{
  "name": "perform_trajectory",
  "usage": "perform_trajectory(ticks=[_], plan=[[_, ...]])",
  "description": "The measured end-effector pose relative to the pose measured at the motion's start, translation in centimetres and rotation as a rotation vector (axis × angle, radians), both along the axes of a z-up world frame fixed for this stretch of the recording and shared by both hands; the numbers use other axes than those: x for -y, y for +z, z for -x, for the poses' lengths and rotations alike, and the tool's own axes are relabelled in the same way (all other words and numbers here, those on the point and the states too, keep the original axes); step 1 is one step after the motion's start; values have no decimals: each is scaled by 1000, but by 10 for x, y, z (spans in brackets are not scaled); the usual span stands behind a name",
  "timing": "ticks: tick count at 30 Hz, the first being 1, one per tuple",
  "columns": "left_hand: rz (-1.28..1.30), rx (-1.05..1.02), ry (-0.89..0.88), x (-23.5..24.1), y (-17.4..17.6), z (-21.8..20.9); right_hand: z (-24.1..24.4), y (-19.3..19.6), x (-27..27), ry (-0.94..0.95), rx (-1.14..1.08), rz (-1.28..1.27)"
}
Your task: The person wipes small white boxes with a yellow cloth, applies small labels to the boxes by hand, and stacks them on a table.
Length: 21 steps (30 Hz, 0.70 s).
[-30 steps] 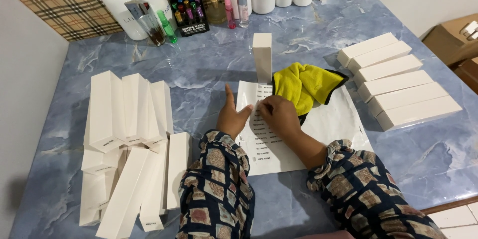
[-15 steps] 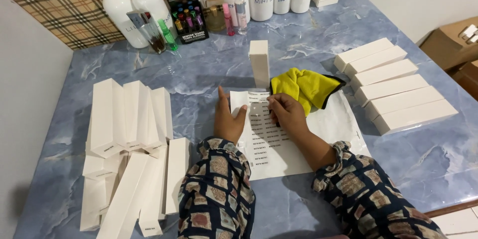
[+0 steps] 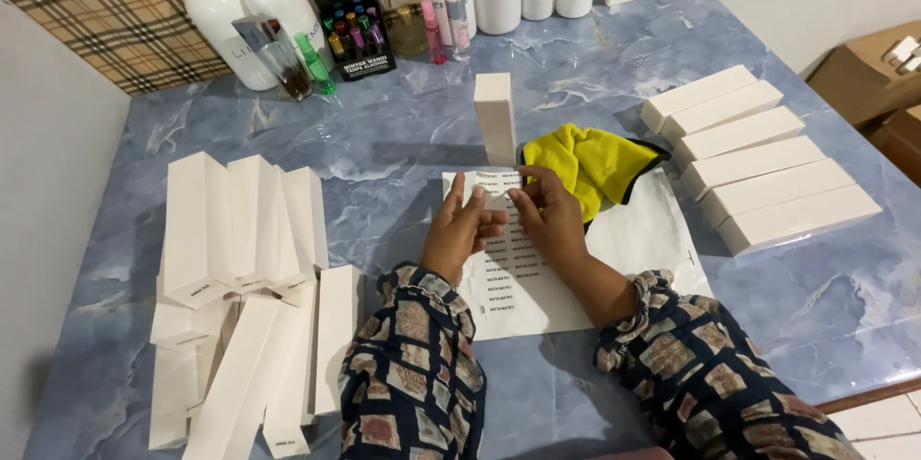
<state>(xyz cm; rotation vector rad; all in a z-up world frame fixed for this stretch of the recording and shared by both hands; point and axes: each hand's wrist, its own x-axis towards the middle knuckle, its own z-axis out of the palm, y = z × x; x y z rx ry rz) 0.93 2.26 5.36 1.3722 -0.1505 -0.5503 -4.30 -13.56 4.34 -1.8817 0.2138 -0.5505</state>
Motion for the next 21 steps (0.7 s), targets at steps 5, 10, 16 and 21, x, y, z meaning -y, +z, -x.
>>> perform_trajectory(ticks=[5, 10, 16, 21], plan=[[11, 31, -3, -1, -15, -9, -6, -11, 5, 15, -16, 20], [62, -16, -10, -5, -6, -5, -6, -12, 5, 24, 6, 32], [22, 46, -37, -6, -3, -8, -7, -14, 7, 52, 43, 51], [47, 124, -19, -11, 4, -10, -7, -15, 9, 80, 70, 31]])
